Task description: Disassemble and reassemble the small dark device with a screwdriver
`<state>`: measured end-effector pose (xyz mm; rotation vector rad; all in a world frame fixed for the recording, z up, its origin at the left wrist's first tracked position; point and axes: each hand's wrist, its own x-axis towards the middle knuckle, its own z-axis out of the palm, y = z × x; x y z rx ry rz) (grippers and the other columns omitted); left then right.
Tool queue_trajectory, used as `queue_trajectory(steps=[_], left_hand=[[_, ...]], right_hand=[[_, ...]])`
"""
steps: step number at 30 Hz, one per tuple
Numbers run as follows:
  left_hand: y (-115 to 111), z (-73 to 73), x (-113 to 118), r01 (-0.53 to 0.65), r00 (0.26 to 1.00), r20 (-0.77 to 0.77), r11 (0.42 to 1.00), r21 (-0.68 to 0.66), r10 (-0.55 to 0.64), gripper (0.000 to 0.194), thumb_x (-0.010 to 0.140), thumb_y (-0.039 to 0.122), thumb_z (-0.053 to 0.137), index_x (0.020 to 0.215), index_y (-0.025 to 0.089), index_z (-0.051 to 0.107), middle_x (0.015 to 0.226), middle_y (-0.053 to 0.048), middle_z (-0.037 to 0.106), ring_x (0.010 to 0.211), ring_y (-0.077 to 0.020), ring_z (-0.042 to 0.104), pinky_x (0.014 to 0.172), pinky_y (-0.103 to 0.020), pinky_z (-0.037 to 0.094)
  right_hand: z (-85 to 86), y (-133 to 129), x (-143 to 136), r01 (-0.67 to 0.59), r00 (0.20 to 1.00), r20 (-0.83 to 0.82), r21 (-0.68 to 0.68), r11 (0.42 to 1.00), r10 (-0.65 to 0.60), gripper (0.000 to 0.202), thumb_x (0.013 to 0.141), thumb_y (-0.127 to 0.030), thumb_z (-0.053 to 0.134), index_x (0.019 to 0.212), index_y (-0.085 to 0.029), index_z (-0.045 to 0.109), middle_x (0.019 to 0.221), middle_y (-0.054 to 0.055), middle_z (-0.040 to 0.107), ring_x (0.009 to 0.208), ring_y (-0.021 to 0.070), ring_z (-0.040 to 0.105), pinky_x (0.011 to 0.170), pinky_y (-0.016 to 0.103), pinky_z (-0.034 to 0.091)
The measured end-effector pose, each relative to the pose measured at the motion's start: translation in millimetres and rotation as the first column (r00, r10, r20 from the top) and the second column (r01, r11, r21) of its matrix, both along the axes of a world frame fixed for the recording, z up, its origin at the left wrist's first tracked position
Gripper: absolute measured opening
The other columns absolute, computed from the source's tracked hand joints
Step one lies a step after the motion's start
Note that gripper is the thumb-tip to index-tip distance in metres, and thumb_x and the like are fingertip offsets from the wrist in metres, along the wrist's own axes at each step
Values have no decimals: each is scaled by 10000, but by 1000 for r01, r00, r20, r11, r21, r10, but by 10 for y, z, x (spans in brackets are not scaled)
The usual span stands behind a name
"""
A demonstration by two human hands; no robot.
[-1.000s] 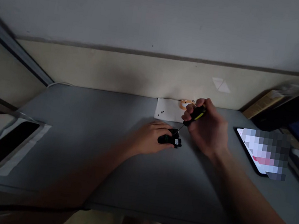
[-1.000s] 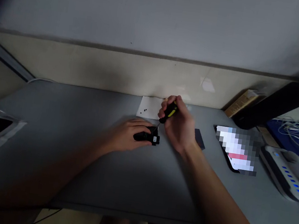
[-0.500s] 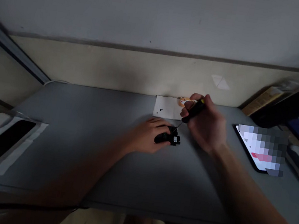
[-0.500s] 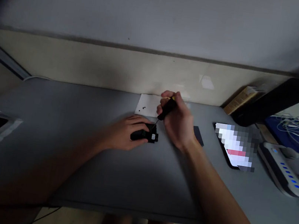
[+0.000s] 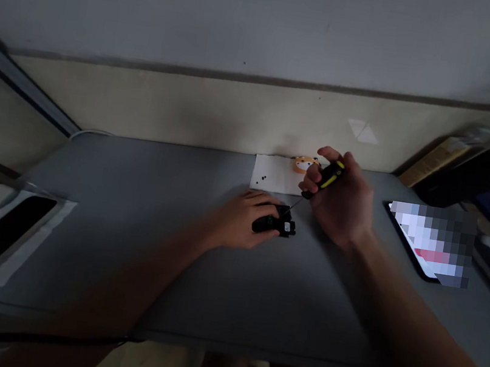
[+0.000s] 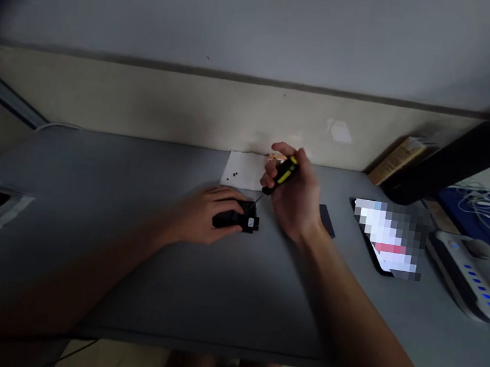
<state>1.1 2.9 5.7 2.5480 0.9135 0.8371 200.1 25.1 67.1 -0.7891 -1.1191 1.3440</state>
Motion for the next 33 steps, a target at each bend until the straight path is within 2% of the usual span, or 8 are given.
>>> queue_trajectory(steps=[4, 7, 11, 16, 21, 26, 29, 33], left_hand=[[8, 4, -9, -3, 1000, -4, 1000, 5, 3, 127, 933, 323, 728, 1010, 222, 720, 1280, -90, 741, 1210, -273, 689, 1079, -473, 529], [12, 16, -10, 17, 1000, 3, 1000, 0, -17, 108, 933, 309, 729, 998, 223, 720, 1287, -86, 746, 1208, -266, 696, 1080, -470, 531], [17, 8, -9, 10, 1000, 18, 1000, -12, -10, 106, 929, 304, 736, 1004, 229, 730, 1286, -81, 754, 1210, -263, 702, 1086, -472, 532], [31, -31, -11, 13, 1000, 18, 999, 43, -14, 141, 932, 309, 740, 1045, 225, 743, 1274, -83, 765, 1204, -259, 710, 1084, -458, 533], [38, -6, -20, 0, 1000, -22, 1000, 18, 0, 137, 932, 325, 741, 1036, 236, 745, 1284, -68, 763, 1192, -253, 717, 1085, -464, 531], [34, 44, -50, 30, 994, -104, 999, -21, -32, 213, 928, 335, 743, 1122, 247, 744, 1348, -78, 730, 1268, -274, 671, 1129, -485, 501], [15, 105, -81, 35, 983, -178, 999, -29, -39, 374, 885, 372, 797, 1238, 273, 718, 1488, -84, 627, 1369, -316, 587, 1169, -507, 464], [-10, 245, -211, -125, 959, -264, 989, -80, 100, 839, 718, 486, 925, 1470, 369, 571, 1630, -111, 431, 1410, -431, 503, 1113, -584, 493]], right_hand=[[-13, -15, 30, 5, 998, -65, -34, 999, -7, 464, 768, -644, 812, 811, -270, 541, 795, -19, 588, 758, 152, 648, 662, 292, 548], [-77, 7, 39, 66, 998, -13, -18, 998, -66, 578, 706, -664, 864, 764, -262, 452, 727, -49, 542, 615, 117, 571, 580, 278, 505], [-83, 28, 11, 92, 995, 38, 21, 996, -93, 565, 775, -762, 745, 784, -273, 462, 577, -85, 379, 493, 113, 428, 503, 279, 440], [-59, -5, -40, 37, 999, 36, 54, 998, -39, 572, 800, -832, 646, 885, -270, 583, 737, -27, 558, 685, 146, 617, 670, 301, 538], [-123, 2, -18, 153, 969, 168, 168, 974, -181, 592, 782, -827, 668, 801, -258, 505, 726, -36, 563, 668, 133, 606, 684, 290, 537], [138, 58, 257, 173, 967, 139, 270, 947, -216, 504, 836, -751, 686, 805, -268, 546, 724, -22, 547, 641, 142, 564, 599, 290, 491], [296, -45, 550, 212, 836, 371, 460, 862, -404, 393, 859, -638, 732, 818, -255, 652, 843, 22, 649, 726, 166, 604, 656, 319, 506], [159, -356, 918, -58, 379, 858, 396, 917, -347, 483, 690, -517, 896, 1104, -293, 786, 1232, 89, 705, 891, 257, 698, 773, 404, 569]])
